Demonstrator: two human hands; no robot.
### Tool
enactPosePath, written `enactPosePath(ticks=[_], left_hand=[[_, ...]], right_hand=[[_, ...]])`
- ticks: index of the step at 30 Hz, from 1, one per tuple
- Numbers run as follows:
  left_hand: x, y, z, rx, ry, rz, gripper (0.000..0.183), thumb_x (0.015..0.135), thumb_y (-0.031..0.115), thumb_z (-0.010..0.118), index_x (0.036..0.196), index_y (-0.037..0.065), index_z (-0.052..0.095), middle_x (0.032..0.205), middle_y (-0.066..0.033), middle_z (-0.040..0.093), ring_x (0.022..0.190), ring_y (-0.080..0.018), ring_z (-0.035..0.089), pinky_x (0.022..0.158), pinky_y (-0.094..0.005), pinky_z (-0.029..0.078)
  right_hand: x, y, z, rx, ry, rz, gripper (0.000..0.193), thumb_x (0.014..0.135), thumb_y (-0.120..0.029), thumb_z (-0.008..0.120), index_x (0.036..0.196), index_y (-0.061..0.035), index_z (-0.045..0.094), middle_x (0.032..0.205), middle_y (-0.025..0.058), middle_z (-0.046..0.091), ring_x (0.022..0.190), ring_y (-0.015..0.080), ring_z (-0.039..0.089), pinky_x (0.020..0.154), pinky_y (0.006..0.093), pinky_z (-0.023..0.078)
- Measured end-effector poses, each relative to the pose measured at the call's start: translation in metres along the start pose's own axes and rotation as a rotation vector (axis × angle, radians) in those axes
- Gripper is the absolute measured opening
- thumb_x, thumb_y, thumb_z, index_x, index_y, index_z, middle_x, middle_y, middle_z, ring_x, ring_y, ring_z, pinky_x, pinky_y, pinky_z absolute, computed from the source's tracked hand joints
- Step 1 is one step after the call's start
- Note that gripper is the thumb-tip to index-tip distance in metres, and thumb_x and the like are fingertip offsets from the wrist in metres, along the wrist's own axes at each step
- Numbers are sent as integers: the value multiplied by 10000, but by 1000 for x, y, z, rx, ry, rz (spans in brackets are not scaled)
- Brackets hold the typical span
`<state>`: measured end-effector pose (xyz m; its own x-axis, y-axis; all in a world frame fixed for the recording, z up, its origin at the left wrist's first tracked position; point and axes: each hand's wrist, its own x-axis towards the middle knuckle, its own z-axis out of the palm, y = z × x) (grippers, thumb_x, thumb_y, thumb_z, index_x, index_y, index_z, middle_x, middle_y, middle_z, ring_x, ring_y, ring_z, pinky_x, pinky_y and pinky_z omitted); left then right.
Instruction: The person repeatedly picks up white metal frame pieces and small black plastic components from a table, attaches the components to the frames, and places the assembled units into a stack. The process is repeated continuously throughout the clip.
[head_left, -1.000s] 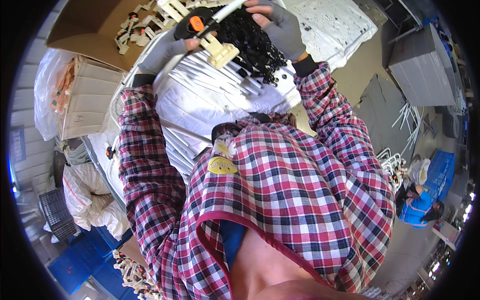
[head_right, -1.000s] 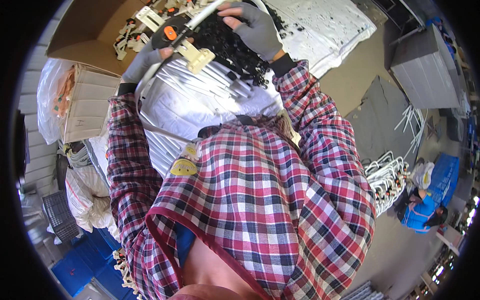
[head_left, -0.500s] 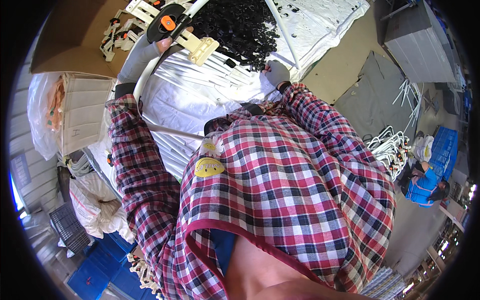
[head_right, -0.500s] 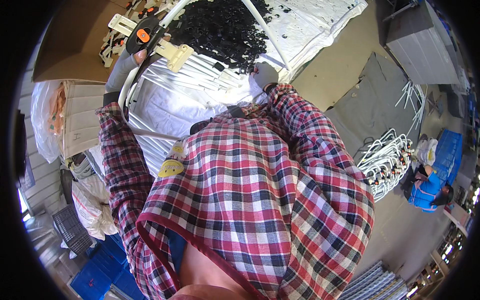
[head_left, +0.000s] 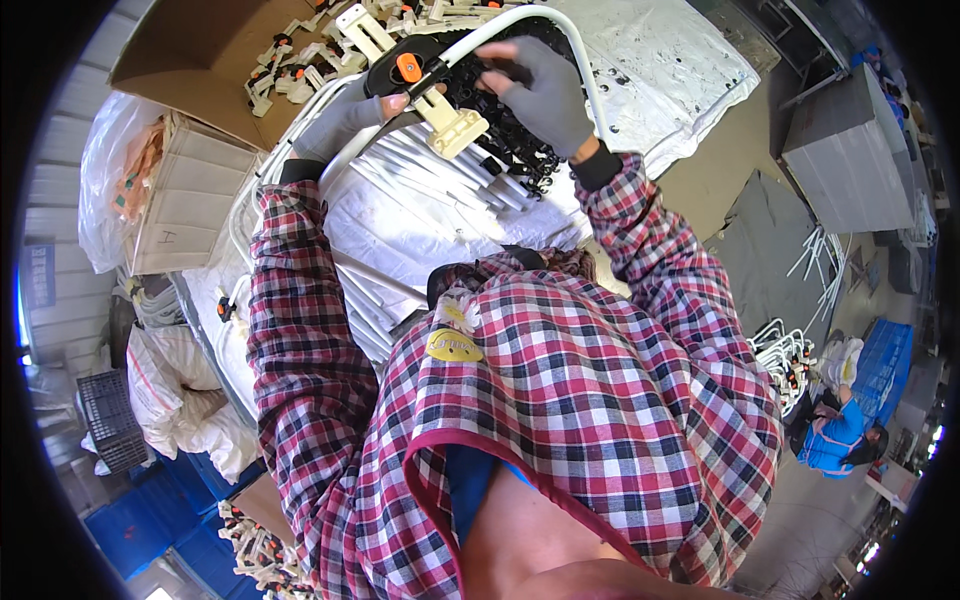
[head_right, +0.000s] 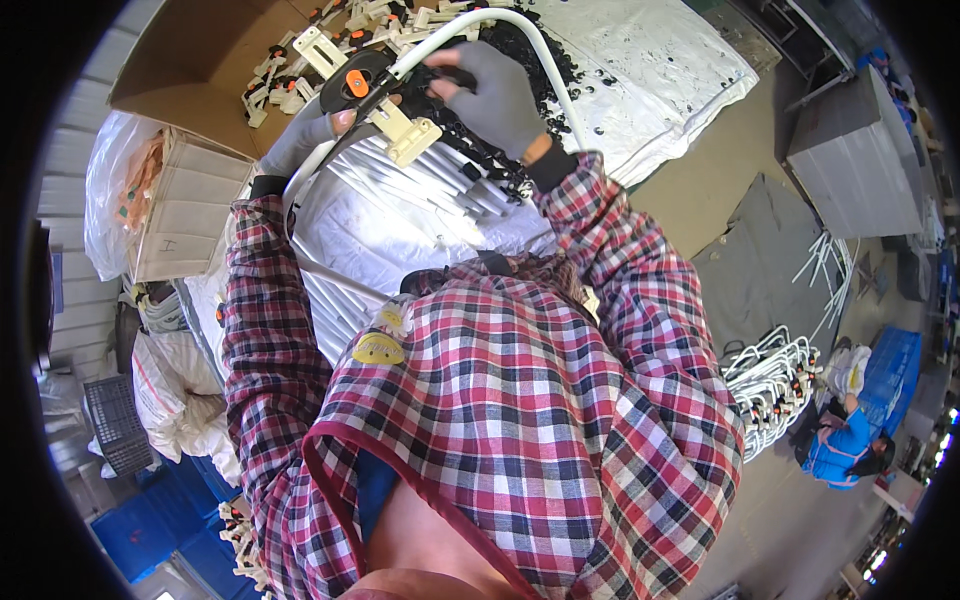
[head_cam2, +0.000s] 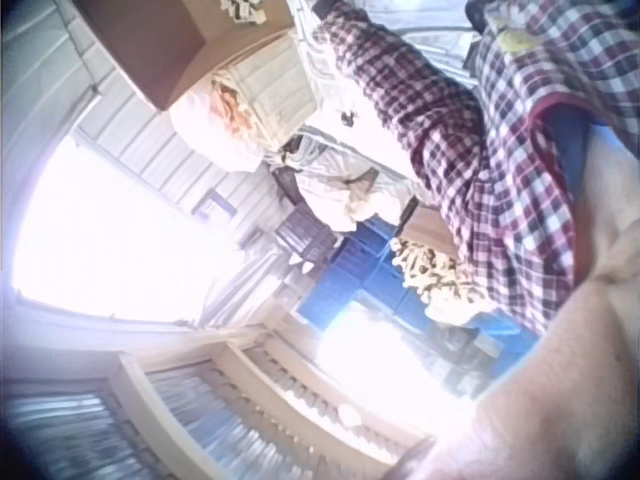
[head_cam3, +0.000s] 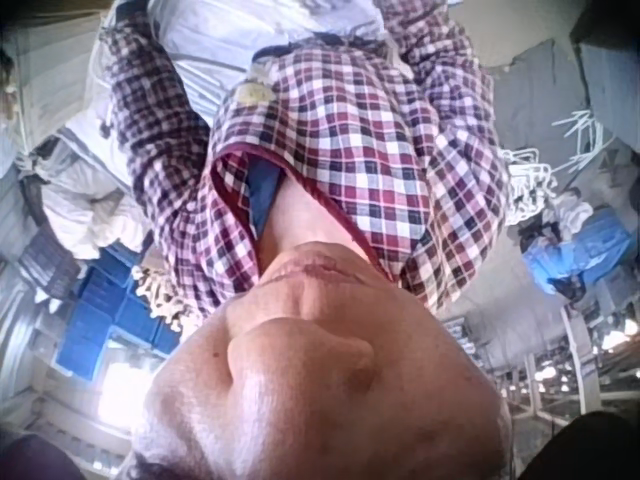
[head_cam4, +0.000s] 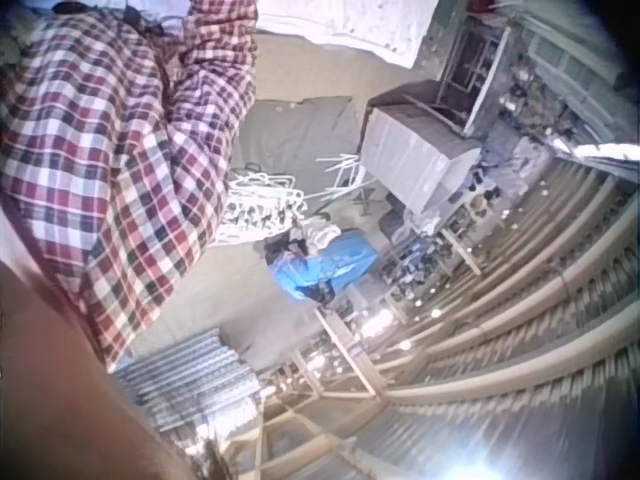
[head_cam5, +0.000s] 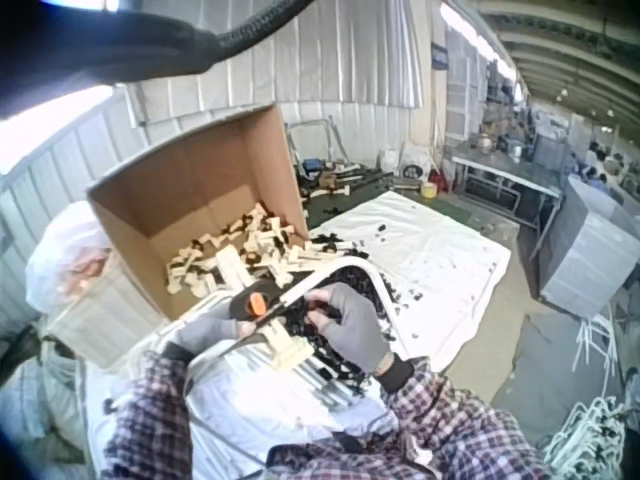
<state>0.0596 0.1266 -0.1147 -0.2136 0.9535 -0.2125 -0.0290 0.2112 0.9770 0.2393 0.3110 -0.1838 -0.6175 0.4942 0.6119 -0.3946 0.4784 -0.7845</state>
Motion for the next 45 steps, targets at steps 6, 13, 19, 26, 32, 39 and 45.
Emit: enactPosePath(ticks=[6,13,19,26,32,39,45], left_hand=[[1,-14,-8,26,-26,63,871,801,424,757,1470,9,383,1376,-147,544,1264,-235,531,1102,-343,390],[-1,-28,-18,33,-14,42,757,856,434,721,1422,2,464,1323,-110,567,1189,-201,532,1058,-304,380],[-2,-17,-10,95,-31,102,747,826,386,741,1412,10,472,1304,-115,569,1192,-193,527,1063,-303,367],[-9,-13,-16,275,-14,69,745,857,357,708,1432,-20,424,1326,-108,559,1200,-192,522,1062,-329,383],[-101,-47,-15,137,283,129,668,875,171,685,1452,2,394,1118,-84,613,982,-153,591,904,-293,463],[-180,-141,94,-115,941,308,684,867,128,694,1457,38,359,1104,-69,584,1011,-149,569,915,-305,451],[-241,-61,116,980,1651,1014,670,822,170,741,1392,-13,441,1421,-265,436,1308,-425,455,1081,-461,383]], right_hand=[[41,-11,2,-433,-205,-380,230,802,-148,750,1024,-89,737,896,77,672,743,240,658,663,329,509],[44,5,5,-478,-232,-697,251,860,-298,714,1062,-154,755,1021,26,701,958,216,638,876,419,473],[61,1,2,-504,-382,-308,403,849,-509,683,992,-136,742,809,88,705,774,281,666,723,395,491],[89,1,-1,-755,-723,-146,466,871,-612,590,919,-168,723,801,102,672,761,294,658,685,410,482],[0,70,-55,-382,36,167,439,835,-316,779,1140,-27,651,969,42,672,852,138,616,744,281,492],[-271,212,-161,-633,241,837,373,884,-371,704,893,2,715,699,57,635,618,178,571,596,359,458],[-144,56,24,58,-257,706,261,947,-292,647,1000,-36,656,652,-80,473,521,22,386,466,210,298]])
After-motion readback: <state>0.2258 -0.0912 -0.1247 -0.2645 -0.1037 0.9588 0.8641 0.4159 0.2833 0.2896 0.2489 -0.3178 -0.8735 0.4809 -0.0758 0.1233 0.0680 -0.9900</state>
